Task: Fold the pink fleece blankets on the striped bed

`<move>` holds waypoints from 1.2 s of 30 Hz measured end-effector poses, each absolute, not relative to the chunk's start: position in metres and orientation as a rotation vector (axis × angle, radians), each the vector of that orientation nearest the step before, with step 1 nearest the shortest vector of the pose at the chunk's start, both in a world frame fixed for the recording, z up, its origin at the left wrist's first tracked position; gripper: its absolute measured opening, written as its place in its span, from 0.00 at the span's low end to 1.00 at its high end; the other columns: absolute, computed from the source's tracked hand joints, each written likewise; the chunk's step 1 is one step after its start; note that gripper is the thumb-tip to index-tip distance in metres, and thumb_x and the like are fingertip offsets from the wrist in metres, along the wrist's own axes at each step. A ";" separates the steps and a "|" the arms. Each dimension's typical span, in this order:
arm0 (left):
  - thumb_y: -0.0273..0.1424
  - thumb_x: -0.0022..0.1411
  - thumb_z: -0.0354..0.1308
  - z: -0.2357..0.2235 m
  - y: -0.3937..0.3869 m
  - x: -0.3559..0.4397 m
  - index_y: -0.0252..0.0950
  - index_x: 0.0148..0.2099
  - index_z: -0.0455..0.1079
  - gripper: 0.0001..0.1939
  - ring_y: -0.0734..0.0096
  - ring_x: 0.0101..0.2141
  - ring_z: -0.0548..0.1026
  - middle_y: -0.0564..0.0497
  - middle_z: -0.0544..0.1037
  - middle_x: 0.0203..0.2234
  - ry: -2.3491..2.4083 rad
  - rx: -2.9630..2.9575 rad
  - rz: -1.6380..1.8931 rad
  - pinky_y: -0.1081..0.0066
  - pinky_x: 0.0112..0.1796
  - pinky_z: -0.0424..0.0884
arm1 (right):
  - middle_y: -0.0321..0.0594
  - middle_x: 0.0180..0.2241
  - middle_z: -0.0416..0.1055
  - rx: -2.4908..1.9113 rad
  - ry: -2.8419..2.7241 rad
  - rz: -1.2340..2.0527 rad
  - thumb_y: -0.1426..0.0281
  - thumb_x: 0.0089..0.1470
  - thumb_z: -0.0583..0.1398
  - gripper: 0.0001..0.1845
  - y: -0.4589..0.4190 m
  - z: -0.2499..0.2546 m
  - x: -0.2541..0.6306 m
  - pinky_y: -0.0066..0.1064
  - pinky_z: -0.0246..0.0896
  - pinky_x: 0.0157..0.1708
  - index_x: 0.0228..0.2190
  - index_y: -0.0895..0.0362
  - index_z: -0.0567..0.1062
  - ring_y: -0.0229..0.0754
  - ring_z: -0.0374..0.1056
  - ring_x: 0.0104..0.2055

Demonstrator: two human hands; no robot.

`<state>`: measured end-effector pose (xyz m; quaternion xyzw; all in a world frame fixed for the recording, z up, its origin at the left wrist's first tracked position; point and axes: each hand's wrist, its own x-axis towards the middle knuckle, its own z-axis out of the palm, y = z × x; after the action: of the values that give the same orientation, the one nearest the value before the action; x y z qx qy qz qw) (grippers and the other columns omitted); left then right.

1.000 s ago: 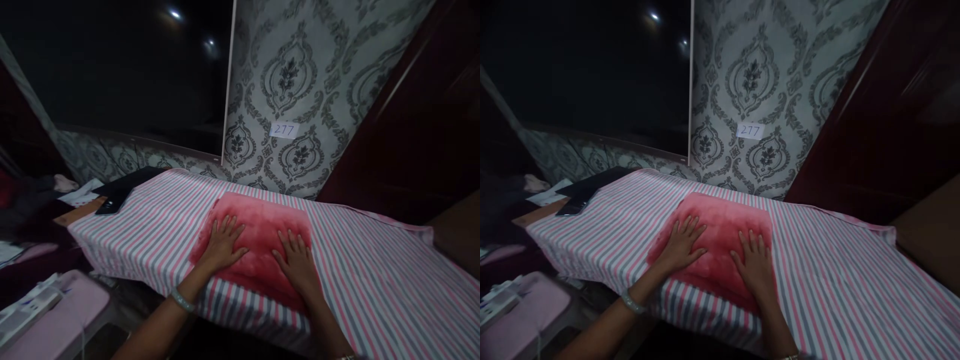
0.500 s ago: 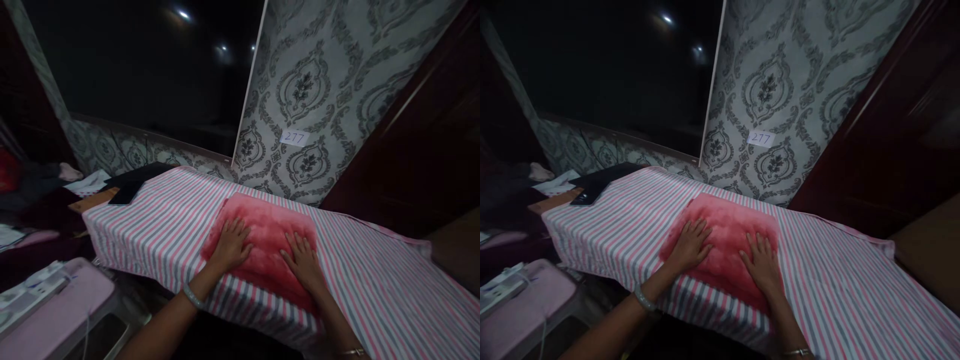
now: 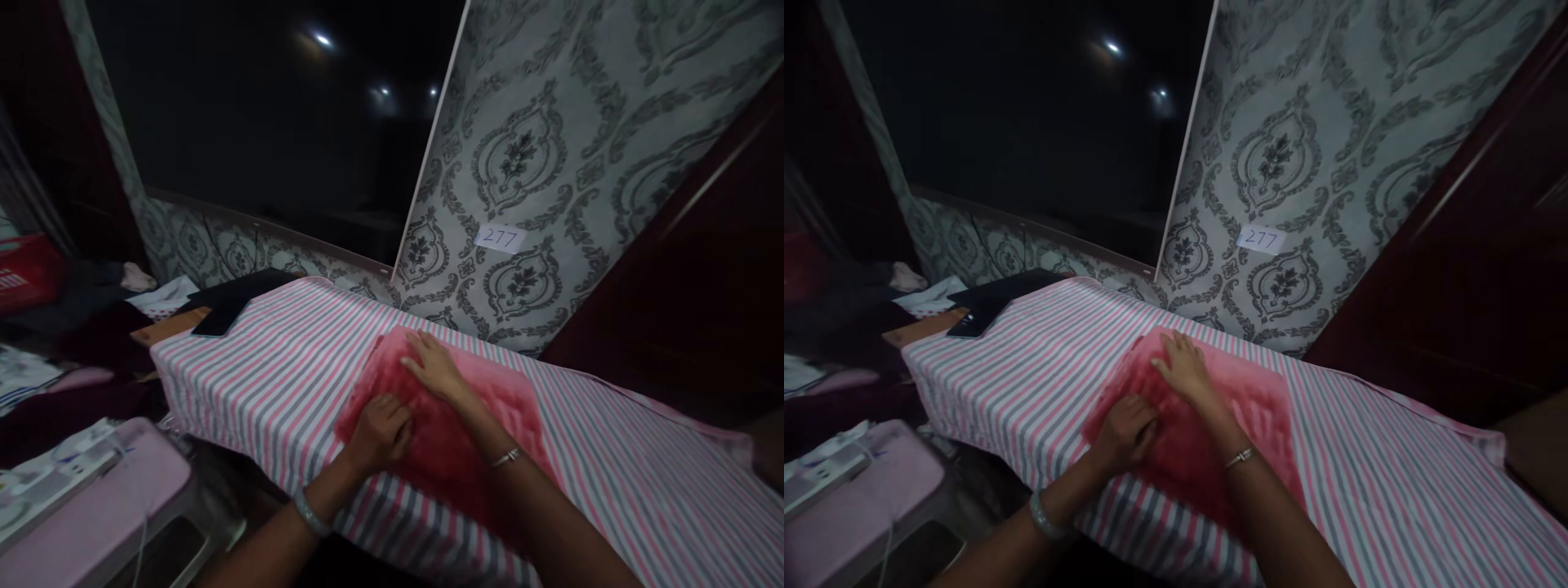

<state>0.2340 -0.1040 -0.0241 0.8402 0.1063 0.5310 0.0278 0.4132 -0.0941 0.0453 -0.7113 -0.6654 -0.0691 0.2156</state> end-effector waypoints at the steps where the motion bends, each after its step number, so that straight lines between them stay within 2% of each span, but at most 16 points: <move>1: 0.24 0.64 0.51 -0.024 -0.105 0.234 0.35 0.37 0.71 0.08 0.67 0.28 0.72 0.49 0.74 0.25 0.294 2.580 1.660 0.66 0.32 0.70 | 0.56 0.66 0.59 -1.913 -1.844 -0.181 0.63 0.62 0.57 0.31 -0.084 0.040 0.408 0.51 0.52 0.64 0.63 0.60 0.66 0.56 0.53 0.69; 3: 0.24 0.63 0.51 -0.023 -0.109 0.231 0.37 0.36 0.70 0.07 0.67 0.26 0.72 0.50 0.74 0.23 0.265 2.540 1.698 0.65 0.30 0.70 | 0.54 0.63 0.63 -1.796 -1.811 -0.187 0.65 0.63 0.54 0.28 -0.072 0.022 0.400 0.48 0.53 0.64 0.61 0.61 0.68 0.53 0.57 0.66; 8: 0.26 0.63 0.53 0.003 -0.112 0.212 0.39 0.39 0.71 0.06 0.65 0.27 0.75 0.49 0.78 0.26 0.248 2.368 1.664 0.64 0.30 0.73 | 0.54 0.59 0.69 -1.694 -1.668 -0.243 0.64 0.64 0.51 0.25 -0.068 -0.027 0.397 0.52 0.54 0.63 0.57 0.61 0.72 0.54 0.63 0.61; 11: 0.30 0.65 0.52 0.030 -0.077 0.205 0.39 0.40 0.73 0.08 0.69 0.30 0.77 0.51 0.79 0.29 0.473 2.048 1.665 0.68 0.33 0.73 | 0.52 0.58 0.70 -1.644 -1.633 -0.232 0.61 0.64 0.51 0.26 -0.068 -0.033 0.401 0.52 0.55 0.62 0.57 0.61 0.72 0.53 0.64 0.60; 14: 0.35 0.62 0.52 0.044 -0.017 0.216 0.38 0.43 0.71 0.11 0.72 0.27 0.74 0.54 0.74 0.26 0.783 1.579 1.376 0.74 0.27 0.68 | 0.52 0.57 0.71 -1.618 -1.629 -0.217 0.59 0.64 0.50 0.27 -0.067 -0.029 0.404 0.52 0.56 0.61 0.56 0.61 0.73 0.53 0.65 0.59; 17: 0.35 0.55 0.57 0.034 0.033 0.238 0.36 0.38 0.69 0.10 0.75 0.20 0.70 0.56 0.72 0.23 0.863 1.476 1.076 0.75 0.21 0.61 | 0.52 0.56 0.72 -1.629 -1.625 -0.216 0.59 0.64 0.50 0.26 -0.067 -0.028 0.404 0.52 0.58 0.61 0.56 0.60 0.73 0.53 0.66 0.58; 20: 0.35 0.53 0.60 0.012 0.051 0.255 0.36 0.34 0.68 0.09 0.76 0.16 0.63 0.58 0.67 0.18 0.840 1.510 0.980 0.75 0.20 0.57 | 0.52 0.57 0.71 -1.658 -1.645 -0.231 0.61 0.65 0.50 0.27 -0.069 -0.029 0.403 0.50 0.58 0.60 0.57 0.60 0.72 0.52 0.65 0.59; 24: 0.34 0.52 0.61 -0.009 0.048 0.264 0.36 0.35 0.70 0.09 0.77 0.20 0.62 0.60 0.65 0.17 0.786 1.560 0.975 0.75 0.24 0.56 | 0.53 0.62 0.66 -1.775 -1.736 -0.309 0.68 0.64 0.49 0.27 -0.075 -0.015 0.397 0.49 0.55 0.61 0.60 0.63 0.69 0.53 0.60 0.63; 27: 0.33 0.53 0.59 -0.015 0.046 0.265 0.36 0.38 0.71 0.09 0.75 0.23 0.62 0.60 0.65 0.18 0.766 1.594 0.996 0.75 0.26 0.57 | 0.45 0.67 0.59 -1.894 -1.976 -0.330 0.78 0.58 0.49 0.33 -0.074 0.010 0.389 0.48 0.56 0.57 0.64 0.56 0.64 0.53 0.58 0.62; 31: 0.32 0.55 0.55 -0.017 0.048 0.263 0.37 0.42 0.71 0.11 0.73 0.26 0.66 0.58 0.68 0.22 0.752 1.628 1.008 0.74 0.29 0.61 | 0.42 0.58 0.71 -1.947 -2.221 -0.157 0.82 0.52 0.50 0.38 -0.060 0.037 0.384 0.42 0.60 0.48 0.63 0.51 0.67 0.52 0.64 0.51; 33: 0.32 0.55 0.55 -0.018 0.048 0.262 0.37 0.42 0.71 0.12 0.72 0.27 0.67 0.57 0.70 0.24 0.738 1.640 0.997 0.74 0.30 0.62 | 0.43 0.53 0.74 -1.927 -2.234 -0.120 0.82 0.49 0.53 0.39 -0.054 0.038 0.386 0.40 0.59 0.46 0.61 0.50 0.69 0.52 0.64 0.50; 36: 0.31 0.54 0.55 -0.019 0.048 0.261 0.36 0.43 0.70 0.13 0.73 0.25 0.66 0.58 0.69 0.23 0.717 1.642 0.982 0.74 0.29 0.61 | 0.45 0.48 0.73 -1.883 -2.139 -0.158 0.80 0.47 0.54 0.31 -0.054 0.025 0.393 0.39 0.59 0.46 0.53 0.51 0.75 0.52 0.63 0.48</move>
<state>0.2613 0.0482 -0.0189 0.6854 0.2995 0.4100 0.5220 0.3928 -0.0539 0.0251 -0.6530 -0.7416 -0.0547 0.1434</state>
